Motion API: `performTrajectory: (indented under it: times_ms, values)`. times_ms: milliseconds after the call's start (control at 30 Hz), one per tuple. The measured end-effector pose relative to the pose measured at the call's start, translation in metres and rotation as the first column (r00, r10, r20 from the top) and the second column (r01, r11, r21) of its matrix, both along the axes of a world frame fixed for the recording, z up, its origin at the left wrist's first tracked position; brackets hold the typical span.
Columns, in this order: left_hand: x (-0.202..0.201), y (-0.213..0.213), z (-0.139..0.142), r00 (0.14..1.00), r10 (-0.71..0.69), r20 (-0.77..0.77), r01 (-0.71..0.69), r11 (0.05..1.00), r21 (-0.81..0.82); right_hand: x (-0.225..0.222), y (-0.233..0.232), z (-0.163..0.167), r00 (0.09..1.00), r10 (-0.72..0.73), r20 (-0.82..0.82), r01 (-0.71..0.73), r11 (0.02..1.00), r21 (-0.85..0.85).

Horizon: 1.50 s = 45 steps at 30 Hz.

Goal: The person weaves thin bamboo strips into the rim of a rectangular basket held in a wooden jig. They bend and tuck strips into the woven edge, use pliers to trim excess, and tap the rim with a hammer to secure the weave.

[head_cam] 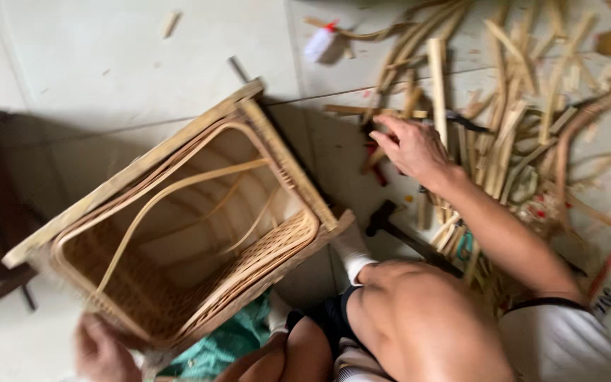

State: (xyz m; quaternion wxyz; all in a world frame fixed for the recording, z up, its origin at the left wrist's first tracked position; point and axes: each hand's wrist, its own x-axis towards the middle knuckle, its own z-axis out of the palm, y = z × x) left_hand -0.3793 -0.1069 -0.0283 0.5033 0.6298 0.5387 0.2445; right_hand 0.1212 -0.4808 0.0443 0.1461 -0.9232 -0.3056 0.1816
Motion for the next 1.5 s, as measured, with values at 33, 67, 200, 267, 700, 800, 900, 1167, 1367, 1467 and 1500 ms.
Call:
performTrajectory:
  times_ms: [33, 67, 200, 267, 700, 800, 900, 1167, 1367, 1467, 1500]
  values:
    - [0.009, 0.011, 0.002, 0.997, 0.045, 0.055, -0.04, 0.996, -0.082, -0.002, -0.018, -0.007, 0.988, -0.12, -0.095, 0.096, 0.969, -0.227]
    - [0.019, 0.02, 0.007, 0.99, 0.101, 0.103, -0.083, 0.983, -0.164, -0.005, -0.035, -0.016, 0.954, -0.25, -0.165, 0.155, 0.883, -0.443]
    - [0.059, 0.027, 0.023, 0.993, -0.119, 0.005, 0.118, 0.989, 0.094, -0.035, -0.069, -0.065, 0.985, -0.139, -0.105, 0.13, 0.988, -0.088]
    - [0.075, 0.027, 0.025, 0.98, -0.193, 0.035, 0.179, 0.954, 0.241, -0.041, -0.071, -0.086, 0.994, 0.005, 0.108, -0.015, 0.996, 0.086]
    - [0.09, 0.039, -0.005, 0.99, 0.13, 0.057, -0.136, 0.982, 0.134, -0.017, -0.04, -0.12, 0.976, 0.12, 0.179, -0.082, 0.975, -0.206]
    - [0.099, 0.051, 0.017, 0.995, 0.075, 0.061, -0.076, 0.997, 0.02, -0.014, -0.04, -0.132, 0.997, -0.077, -0.004, 0.063, 0.845, -0.531]
    - [0.107, 0.059, 0.034, 1.0, -0.03, 0.007, 0.03, 0.997, 0.065, -0.002, -0.049, -0.141, 1.0, -0.002, 0.014, 0.007, 0.926, -0.378]
    - [0.135, 0.106, 0.006, 0.88, 0.052, -0.472, 0.096, 0.954, 0.283, 0.002, -0.025, -0.08, 0.71, -0.397, -0.582, 0.492, 0.87, 0.007]
    - [0.134, 0.1, -0.005, 0.881, 0.049, -0.47, 0.114, 0.943, 0.312, -0.039, 0.114, 0.061, 0.785, 0.155, -0.6, -0.108, 0.988, 0.114]
    - [0.135, 0.099, -0.002, 0.893, 0.059, -0.446, 0.119, 0.926, 0.359, -0.088, 0.225, 0.093, 0.66, 0.387, -0.644, -0.442, 0.893, 0.084]
    - [0.135, 0.1, -0.001, 0.896, 0.059, -0.44, 0.12, 0.922, 0.369, -0.11, 0.262, 0.093, 0.613, 0.331, -0.717, -0.467, 0.884, 0.009]
